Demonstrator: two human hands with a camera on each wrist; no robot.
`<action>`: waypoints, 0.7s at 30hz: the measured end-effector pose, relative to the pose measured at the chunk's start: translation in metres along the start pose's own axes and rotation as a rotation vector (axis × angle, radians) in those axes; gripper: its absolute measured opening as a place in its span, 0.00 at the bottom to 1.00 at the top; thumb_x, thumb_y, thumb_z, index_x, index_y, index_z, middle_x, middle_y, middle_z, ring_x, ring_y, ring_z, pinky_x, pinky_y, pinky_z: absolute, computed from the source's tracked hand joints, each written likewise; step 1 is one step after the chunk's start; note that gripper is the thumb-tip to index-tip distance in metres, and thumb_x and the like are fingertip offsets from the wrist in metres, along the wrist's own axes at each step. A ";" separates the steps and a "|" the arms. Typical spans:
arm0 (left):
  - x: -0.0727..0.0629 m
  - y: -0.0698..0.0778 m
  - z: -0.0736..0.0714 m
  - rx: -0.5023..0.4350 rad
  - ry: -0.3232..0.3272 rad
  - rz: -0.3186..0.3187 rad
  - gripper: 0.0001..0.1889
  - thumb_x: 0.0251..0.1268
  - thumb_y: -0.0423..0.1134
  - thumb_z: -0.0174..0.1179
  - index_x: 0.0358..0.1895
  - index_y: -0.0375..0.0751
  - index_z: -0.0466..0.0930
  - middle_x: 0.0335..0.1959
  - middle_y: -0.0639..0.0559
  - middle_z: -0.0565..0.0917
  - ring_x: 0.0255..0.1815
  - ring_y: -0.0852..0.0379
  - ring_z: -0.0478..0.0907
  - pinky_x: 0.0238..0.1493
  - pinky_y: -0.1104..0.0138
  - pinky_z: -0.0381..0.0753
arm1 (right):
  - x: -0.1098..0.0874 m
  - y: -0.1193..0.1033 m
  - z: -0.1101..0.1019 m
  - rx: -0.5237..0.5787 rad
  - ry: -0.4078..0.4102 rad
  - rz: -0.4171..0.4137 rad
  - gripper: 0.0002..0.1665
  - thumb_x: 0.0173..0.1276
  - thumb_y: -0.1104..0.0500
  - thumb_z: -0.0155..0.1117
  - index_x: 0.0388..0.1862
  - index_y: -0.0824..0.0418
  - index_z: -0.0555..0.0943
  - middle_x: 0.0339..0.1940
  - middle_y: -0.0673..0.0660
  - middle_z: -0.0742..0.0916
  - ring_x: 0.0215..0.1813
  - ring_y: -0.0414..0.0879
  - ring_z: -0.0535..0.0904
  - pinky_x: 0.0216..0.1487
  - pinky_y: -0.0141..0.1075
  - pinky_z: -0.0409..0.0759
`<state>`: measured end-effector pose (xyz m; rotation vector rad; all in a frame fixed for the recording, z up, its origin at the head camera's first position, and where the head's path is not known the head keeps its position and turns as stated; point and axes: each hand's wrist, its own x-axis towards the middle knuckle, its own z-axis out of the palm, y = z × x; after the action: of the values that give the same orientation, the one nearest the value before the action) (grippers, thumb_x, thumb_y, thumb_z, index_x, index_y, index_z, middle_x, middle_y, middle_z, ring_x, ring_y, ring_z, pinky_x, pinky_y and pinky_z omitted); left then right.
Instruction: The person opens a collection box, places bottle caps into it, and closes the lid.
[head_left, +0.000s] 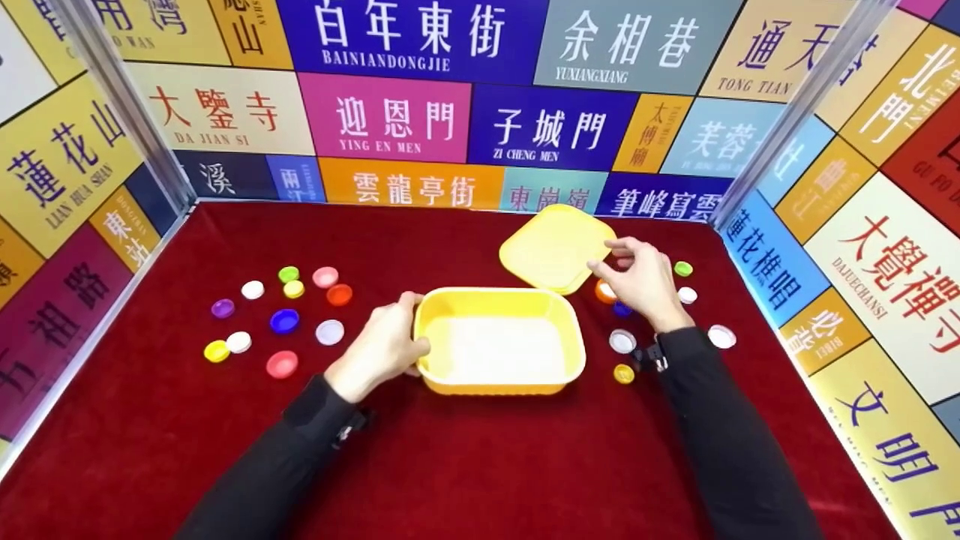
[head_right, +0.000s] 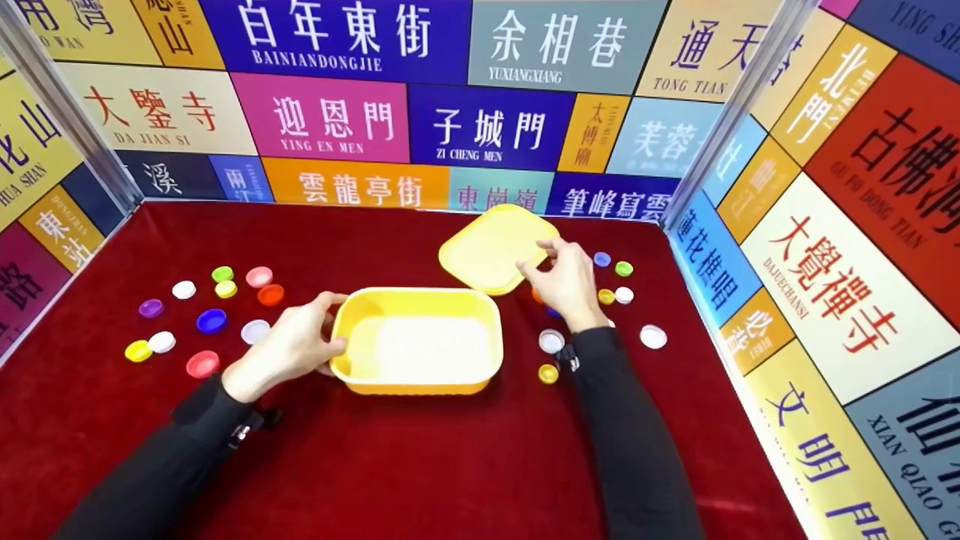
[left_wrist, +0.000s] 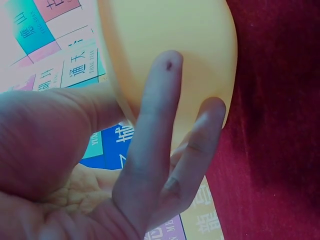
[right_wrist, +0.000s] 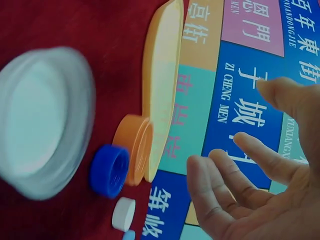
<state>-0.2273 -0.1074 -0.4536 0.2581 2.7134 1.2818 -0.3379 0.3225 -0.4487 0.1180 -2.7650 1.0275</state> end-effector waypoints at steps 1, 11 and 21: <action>0.000 0.000 0.001 0.003 0.003 0.000 0.35 0.71 0.25 0.68 0.81 0.32 0.72 0.64 0.27 0.87 0.46 0.38 0.96 0.27 0.60 0.96 | -0.002 0.002 0.000 -0.018 -0.012 -0.009 0.40 0.79 0.42 0.80 0.79 0.65 0.84 0.73 0.74 0.88 0.73 0.72 0.86 0.78 0.64 0.86; 0.000 -0.001 0.007 0.099 0.049 0.014 0.38 0.69 0.26 0.67 0.83 0.33 0.70 0.64 0.27 0.86 0.48 0.35 0.93 0.24 0.64 0.92 | -0.007 0.014 0.004 -0.181 -0.184 0.009 0.48 0.78 0.45 0.80 0.87 0.66 0.75 0.80 0.75 0.78 0.80 0.71 0.72 0.88 0.70 0.73; 0.003 -0.001 0.010 0.132 -0.029 0.001 0.49 0.75 0.27 0.65 0.96 0.37 0.53 0.80 0.29 0.77 0.34 0.48 0.89 0.27 0.65 0.93 | 0.002 0.028 0.009 -0.240 -0.213 -0.048 0.35 0.76 0.59 0.80 0.79 0.67 0.84 0.73 0.74 0.88 0.73 0.72 0.83 0.80 0.68 0.81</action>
<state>-0.2281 -0.1002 -0.4612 0.2887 2.7767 1.0914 -0.3450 0.3378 -0.4726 0.2720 -3.0352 0.7004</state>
